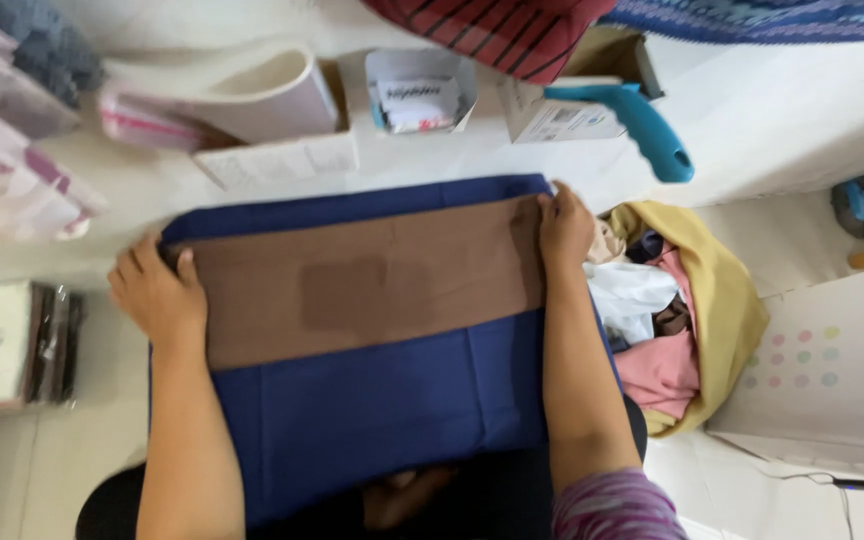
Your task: The person folds a brown piece of fabric on a blue mat. They use a lint roller to clean the fabric before and after folding it multiple times. The person then folds the fabric into a smaller square.
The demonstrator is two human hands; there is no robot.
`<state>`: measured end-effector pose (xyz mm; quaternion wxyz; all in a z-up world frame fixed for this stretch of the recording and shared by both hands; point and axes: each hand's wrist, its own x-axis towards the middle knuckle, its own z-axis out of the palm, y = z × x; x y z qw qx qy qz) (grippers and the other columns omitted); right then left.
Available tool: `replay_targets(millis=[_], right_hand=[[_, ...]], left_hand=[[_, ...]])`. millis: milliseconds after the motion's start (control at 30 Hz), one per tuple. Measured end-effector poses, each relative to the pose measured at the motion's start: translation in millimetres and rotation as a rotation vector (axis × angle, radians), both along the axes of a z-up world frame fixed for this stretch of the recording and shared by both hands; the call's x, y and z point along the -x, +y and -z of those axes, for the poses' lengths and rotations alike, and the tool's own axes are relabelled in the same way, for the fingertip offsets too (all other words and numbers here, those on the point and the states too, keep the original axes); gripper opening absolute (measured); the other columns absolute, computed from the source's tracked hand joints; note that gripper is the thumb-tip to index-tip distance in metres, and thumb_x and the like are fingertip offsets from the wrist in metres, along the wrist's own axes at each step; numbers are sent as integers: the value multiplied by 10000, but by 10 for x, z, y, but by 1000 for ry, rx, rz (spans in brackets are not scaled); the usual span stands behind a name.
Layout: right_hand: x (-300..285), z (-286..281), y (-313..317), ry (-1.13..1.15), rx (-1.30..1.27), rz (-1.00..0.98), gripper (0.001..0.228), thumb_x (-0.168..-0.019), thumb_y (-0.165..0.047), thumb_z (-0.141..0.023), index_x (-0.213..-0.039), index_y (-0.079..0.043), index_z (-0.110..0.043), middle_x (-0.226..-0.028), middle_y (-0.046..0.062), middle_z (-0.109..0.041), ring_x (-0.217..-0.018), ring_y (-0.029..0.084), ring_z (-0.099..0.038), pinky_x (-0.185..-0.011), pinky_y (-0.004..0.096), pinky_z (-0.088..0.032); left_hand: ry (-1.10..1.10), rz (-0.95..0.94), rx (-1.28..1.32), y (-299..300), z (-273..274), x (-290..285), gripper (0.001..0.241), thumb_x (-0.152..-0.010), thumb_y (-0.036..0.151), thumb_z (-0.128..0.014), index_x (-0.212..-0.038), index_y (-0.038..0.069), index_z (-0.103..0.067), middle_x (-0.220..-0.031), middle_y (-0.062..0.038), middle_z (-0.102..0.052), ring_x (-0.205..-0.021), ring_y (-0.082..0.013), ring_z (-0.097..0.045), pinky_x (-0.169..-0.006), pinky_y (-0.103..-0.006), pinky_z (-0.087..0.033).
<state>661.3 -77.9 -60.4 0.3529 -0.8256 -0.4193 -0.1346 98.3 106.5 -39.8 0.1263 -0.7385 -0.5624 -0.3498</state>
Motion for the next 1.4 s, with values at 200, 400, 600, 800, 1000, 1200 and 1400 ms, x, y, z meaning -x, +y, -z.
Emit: replay_targets(millis=[200, 400, 600, 800, 1000, 1200, 1400], right_hand=[[1917, -1020, -8, -856, 105, -161, 66, -807, -292, -740, -868, -315, -751, -731, -51, -643, -677, 210, -614, -628, 399, -482], [2225, -620, -46, -434, 293, -617, 530, -984, -448, -573, -1474, -246, -571, -1509, 100, -556, -1393, 319, -503, -1117, 531, -363], [1231, -787, -485, -109, 684, -257, 652, -1055, -629, -312, -1635, -332, -316, -1697, 43, -311, -1554, 292, -289, -1224, 611, -208], [923, -773, -654, 88, 761, -85, 714, -1022, -726, -267, -1649, -388, -225, -1739, -34, -160, -1597, 246, -142, -1257, 627, -111], [978, -804, -617, 107, 798, -21, 764, -990, -782, -224, -1651, -402, -182, -1741, -61, -128, -1599, 208, -120, -1267, 609, -104], [968, -822, -584, 119, 765, -31, 792, -989, -760, -283, -1659, -346, -207, -1741, -13, -155, -1600, 233, -130, -1259, 633, -113], [956, -891, -583, 190, 764, -40, 891, -950, -743, -404, -1674, -272, -183, -1742, 87, -124, -1597, 322, -120, -1228, 699, -134]], left_hand=[[0, 397, -51, -973, -1145, -915, 277, -1003, 199, -657, -1265, 121, -702, -1213, -157, -681, -1142, -387, -645, -955, -533, -475], [142, 563, 227, -1076, -344, -1418, 537, -967, 367, -628, -1449, 135, -586, -1491, -216, -550, -1354, -495, -509, -1057, -637, -440], [245, 270, 502, -718, -374, -419, 642, -1050, 606, -394, -1562, 233, -499, -1652, -107, -419, -1515, -413, -353, -1172, -667, -279], [251, 182, 613, -685, -424, -243, 713, -1015, 678, -361, -1621, 303, -372, -1723, -63, -268, -1585, -357, -208, -1254, -622, -139], [293, 150, 633, -673, -403, -250, 754, -990, 711, -345, -1628, 310, -343, -1735, -120, -207, -1588, -384, -173, -1261, -585, -154], [277, 164, 577, -657, -356, -270, 745, -998, 679, -376, -1627, 280, -359, -1713, -159, -252, -1574, -409, -211, -1249, -592, -178], [261, 156, 572, -692, -392, -267, 745, -973, 675, -403, -1607, 284, -393, -1711, -167, -271, -1584, -404, -208, -1249, -591, -189]])
